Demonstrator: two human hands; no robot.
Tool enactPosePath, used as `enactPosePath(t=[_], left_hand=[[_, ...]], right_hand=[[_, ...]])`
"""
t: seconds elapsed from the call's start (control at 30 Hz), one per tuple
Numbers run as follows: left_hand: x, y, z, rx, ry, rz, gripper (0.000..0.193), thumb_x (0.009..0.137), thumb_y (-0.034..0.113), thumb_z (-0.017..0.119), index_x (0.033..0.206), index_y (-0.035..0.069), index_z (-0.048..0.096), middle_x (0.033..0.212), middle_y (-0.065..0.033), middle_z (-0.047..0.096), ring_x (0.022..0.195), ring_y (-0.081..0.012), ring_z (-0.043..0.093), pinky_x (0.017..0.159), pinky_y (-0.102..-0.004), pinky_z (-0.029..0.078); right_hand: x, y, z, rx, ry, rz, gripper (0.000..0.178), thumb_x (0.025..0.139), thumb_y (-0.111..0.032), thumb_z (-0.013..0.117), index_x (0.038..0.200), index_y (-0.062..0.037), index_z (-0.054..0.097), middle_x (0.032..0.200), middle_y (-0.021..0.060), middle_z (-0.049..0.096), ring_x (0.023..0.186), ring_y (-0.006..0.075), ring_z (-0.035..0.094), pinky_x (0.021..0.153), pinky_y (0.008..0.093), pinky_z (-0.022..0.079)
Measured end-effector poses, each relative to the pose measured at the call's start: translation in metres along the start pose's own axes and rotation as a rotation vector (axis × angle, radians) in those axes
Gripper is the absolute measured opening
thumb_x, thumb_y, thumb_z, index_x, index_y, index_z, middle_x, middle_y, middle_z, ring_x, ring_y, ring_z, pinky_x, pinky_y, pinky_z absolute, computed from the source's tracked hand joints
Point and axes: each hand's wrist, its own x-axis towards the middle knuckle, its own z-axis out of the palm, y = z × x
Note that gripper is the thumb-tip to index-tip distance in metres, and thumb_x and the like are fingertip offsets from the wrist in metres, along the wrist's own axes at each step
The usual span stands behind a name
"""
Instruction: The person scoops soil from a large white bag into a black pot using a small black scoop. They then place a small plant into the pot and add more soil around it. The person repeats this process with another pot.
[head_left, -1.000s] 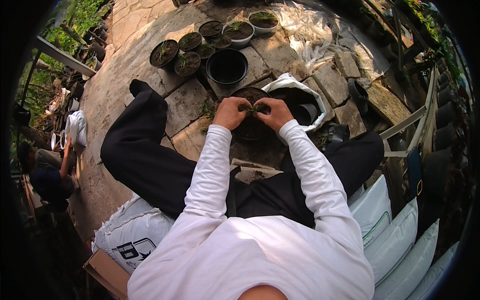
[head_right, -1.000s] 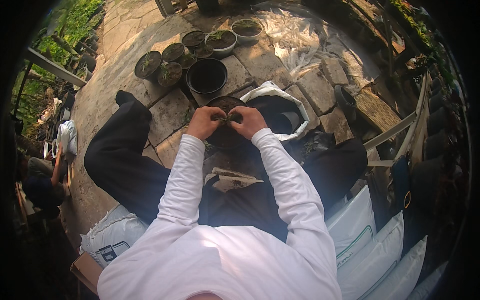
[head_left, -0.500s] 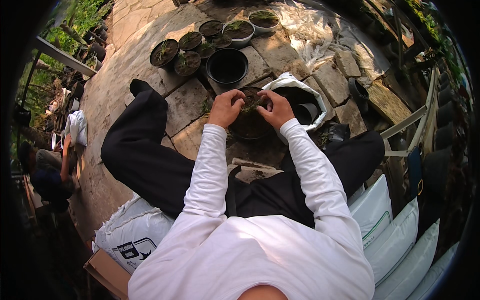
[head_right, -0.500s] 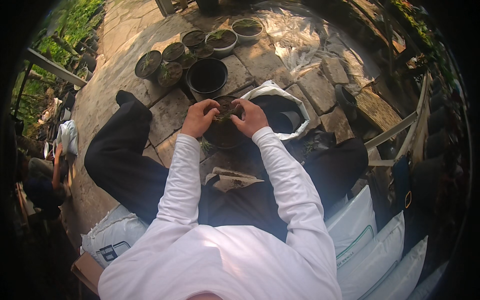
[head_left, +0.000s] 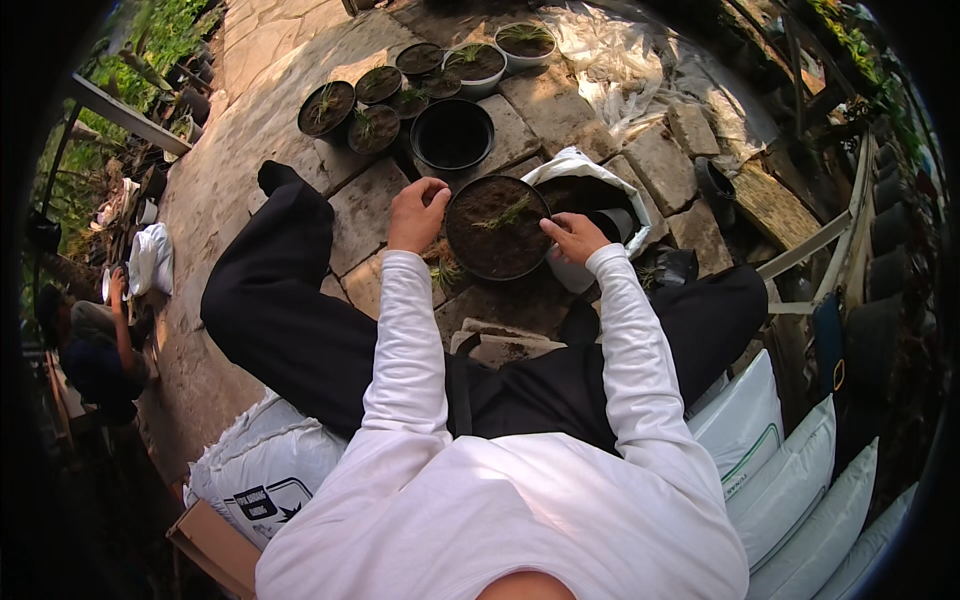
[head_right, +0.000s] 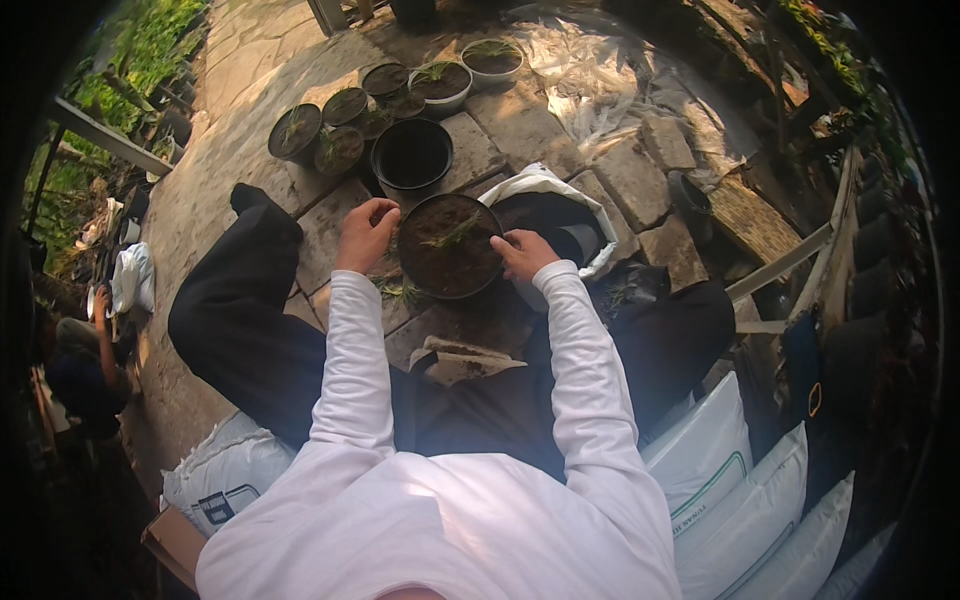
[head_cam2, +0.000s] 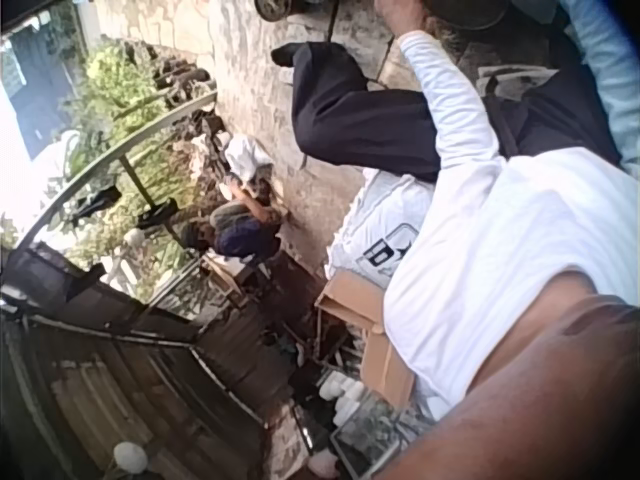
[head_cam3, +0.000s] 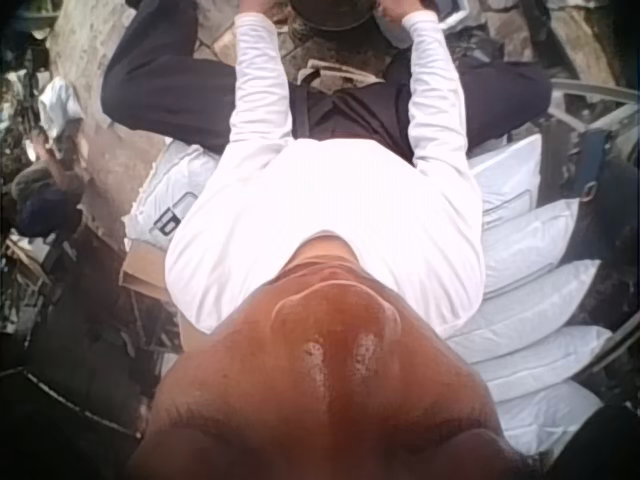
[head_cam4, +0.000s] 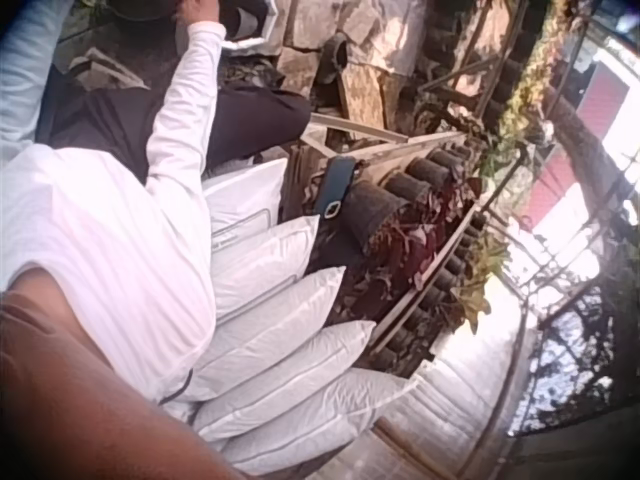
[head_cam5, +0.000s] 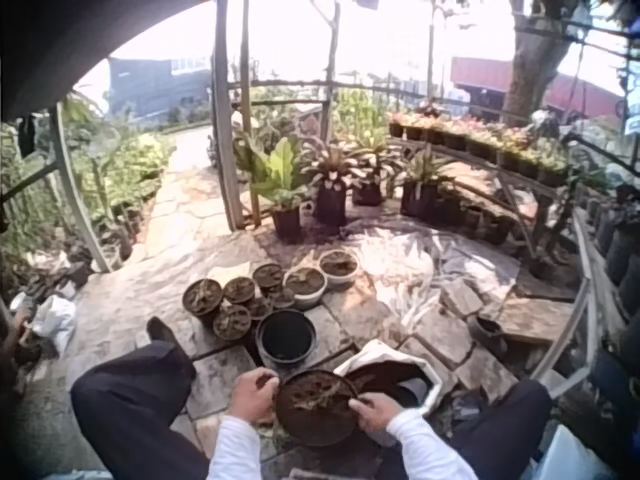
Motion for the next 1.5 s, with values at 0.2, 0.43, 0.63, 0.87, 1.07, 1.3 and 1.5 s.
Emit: enactPosePath(t=[0.2,0.43,0.63,0.87,1.07,1.3,1.5], left_hand=[[0.008,-0.013,0.002,-0.173,0.062,-0.03,0.021,0.09,0.02,0.07,0.1,0.002,0.074,0.084,-0.0072,0.073,0.078,-0.0164,0.068,0.075,-0.0327,0.054],[0.013,-0.027,-0.006,-0.351,0.17,-0.134,0.019,0.097,0.019,0.067,0.104,0.003,0.073,0.092,-0.0023,0.074,0.082,-0.0082,0.066,0.072,-0.0251,0.051],[0.024,-0.026,0.003,-0.526,0.244,-0.245,0.02,0.1,0.024,0.065,0.107,0.006,0.072,0.096,-0.0011,0.074,0.084,-0.0079,0.065,0.069,-0.0243,0.048],[0.033,-0.053,0.04,-0.567,0.206,-0.375,0.021,0.101,0.023,0.064,0.11,0.006,0.072,0.096,-0.0016,0.075,0.082,-0.007,0.066,0.067,-0.0225,0.048],[0.037,-0.061,0.061,-0.54,0.174,-0.427,0.023,0.101,0.024,0.063,0.109,0.004,0.071,0.096,-0.0027,0.074,0.083,-0.0075,0.065,0.067,-0.0223,0.047],[0.046,-0.07,0.064,-0.546,0.193,-0.463,0.022,0.102,0.023,0.062,0.109,0.004,0.07,0.097,-0.0022,0.073,0.083,-0.0072,0.064,0.067,-0.0222,0.047],[0.049,-0.075,0.068,-0.514,0.18,-0.494,0.021,0.102,0.022,0.063,0.111,0.004,0.07,0.097,-0.0024,0.073,0.083,-0.0071,0.064,0.067,-0.0219,0.047]], right_hand=[[0.003,0.022,0.027,-0.025,0.21,-0.244,0.038,0.104,-0.029,0.054,0.086,0.0028,0.064,0.069,0.0165,0.065,0.062,0.0266,0.071,0.058,0.0392,0.055],[-0.007,0.006,0.029,-0.029,0.381,-0.408,0.036,0.104,-0.025,0.053,0.082,0.0013,0.061,0.063,0.014,0.06,0.056,0.0242,0.065,0.057,0.0384,0.049],[0.033,-0.023,-0.017,0.359,0.483,-0.265,0.037,0.105,-0.027,0.054,0.083,-0.002,0.069,0.067,0.0044,0.067,0.051,0.0124,0.063,0.046,0.0265,0.047],[0.185,-0.023,-0.075,0.465,0.789,-0.25,0.04,0.102,-0.025,0.052,0.082,0.0056,0.068,0.07,0.0124,0.07,0.054,0.0176,0.066,0.049,0.0308,0.054],[0.303,-0.013,-0.114,0.505,0.915,-0.181,0.035,0.098,-0.015,0.049,0.077,0.0101,0.063,0.07,0.0163,0.069,0.058,0.0232,0.071,0.049,0.0329,0.058],[0.36,-0.009,-0.114,0.601,0.967,-0.135,0.036,0.094,-0.012,0.048,0.072,0.0124,0.063,0.068,0.0189,0.069,0.057,0.0271,0.072,0.051,0.0359,0.059],[0.368,-0.009,-0.114,0.637,0.931,-0.115,0.041,0.102,-0.018,0.048,0.077,0.0114,0.062,0.073,0.0179,0.068,0.062,0.0264,0.072,0.056,0.0368,0.061]])
